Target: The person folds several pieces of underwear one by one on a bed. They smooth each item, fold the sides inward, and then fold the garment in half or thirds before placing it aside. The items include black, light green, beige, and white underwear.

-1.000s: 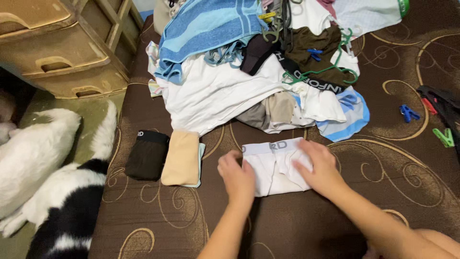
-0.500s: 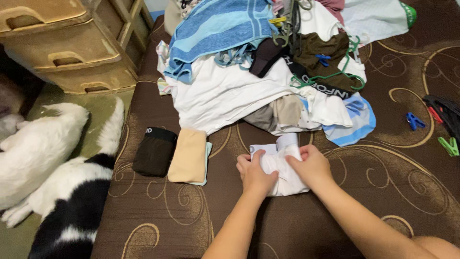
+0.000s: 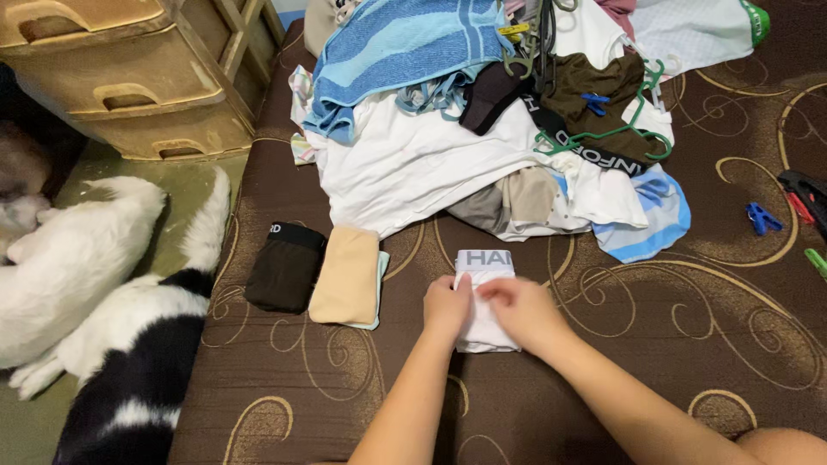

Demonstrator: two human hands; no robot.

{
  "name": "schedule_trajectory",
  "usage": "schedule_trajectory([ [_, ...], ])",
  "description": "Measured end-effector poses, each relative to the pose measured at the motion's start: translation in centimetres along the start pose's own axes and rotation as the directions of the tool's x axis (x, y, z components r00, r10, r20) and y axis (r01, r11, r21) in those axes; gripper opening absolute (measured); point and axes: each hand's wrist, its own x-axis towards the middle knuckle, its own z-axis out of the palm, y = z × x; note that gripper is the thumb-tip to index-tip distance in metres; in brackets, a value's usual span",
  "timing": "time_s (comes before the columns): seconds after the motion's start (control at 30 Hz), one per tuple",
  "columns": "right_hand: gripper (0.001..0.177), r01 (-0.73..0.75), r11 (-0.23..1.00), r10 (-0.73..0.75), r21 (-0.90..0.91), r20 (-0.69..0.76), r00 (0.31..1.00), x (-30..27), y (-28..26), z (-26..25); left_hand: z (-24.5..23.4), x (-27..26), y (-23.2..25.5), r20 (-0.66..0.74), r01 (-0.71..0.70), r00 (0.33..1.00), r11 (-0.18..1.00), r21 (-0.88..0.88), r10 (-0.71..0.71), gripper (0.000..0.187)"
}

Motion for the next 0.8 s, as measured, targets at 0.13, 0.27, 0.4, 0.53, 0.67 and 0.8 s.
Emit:
schedule_trajectory([
  [0.13, 0.027, 0.111, 0.948, -0.17, -0.298, -0.181, 0.969, -1.0, 0.1, -2.0, 0.4, -0.7, 0.4, -0.138, -0.127, 0.982, 0.991, 0.032, 0.131, 0.026],
  [0.27, 0.047, 0.415, 0.81, -0.468, -0.414, -0.029, 0.883, -1.5, 0.3, -1.7, -0.2, -2.6, 1.5, -0.119, -0.118, 0.986, 0.993, 0.023, 0.12, 0.017],
  [0.4, 0.071, 0.518, 0.668, -0.522, -0.535, 0.16, 0.838, -1.5, 1.3, -0.8, -0.6, -4.5, 2.2, -0.118, -0.395, 0.891, 0.877, 0.273, 0.438, 0.02],
  [0.53, 0.088, 0.416, 0.581, -0.327, -0.699, 0.268, 0.906, -0.9, 2.9, -0.2, -0.2, -4.9, 1.7, -0.077, -0.589, 0.717, 0.66, 0.467, 0.693, 0.036],
  [0.67, 0.105, 0.414, 0.695, -0.358, -0.588, 0.216, 0.908, 0.2, 4.3, -0.1, -1.6, -4.3, 0.4, -0.09, -0.564, 0.646, 0.554, 0.612, 0.758, 0.044],
  [0.8, 0.121, 0.255, 0.829, -0.233, -0.497, 0.108, 0.967, 1.9, 5.4, 0.2, -2.5, -4.2, 0.0, -0.089, -0.35, 0.863, 0.716, 0.604, 0.497, 0.049],
])
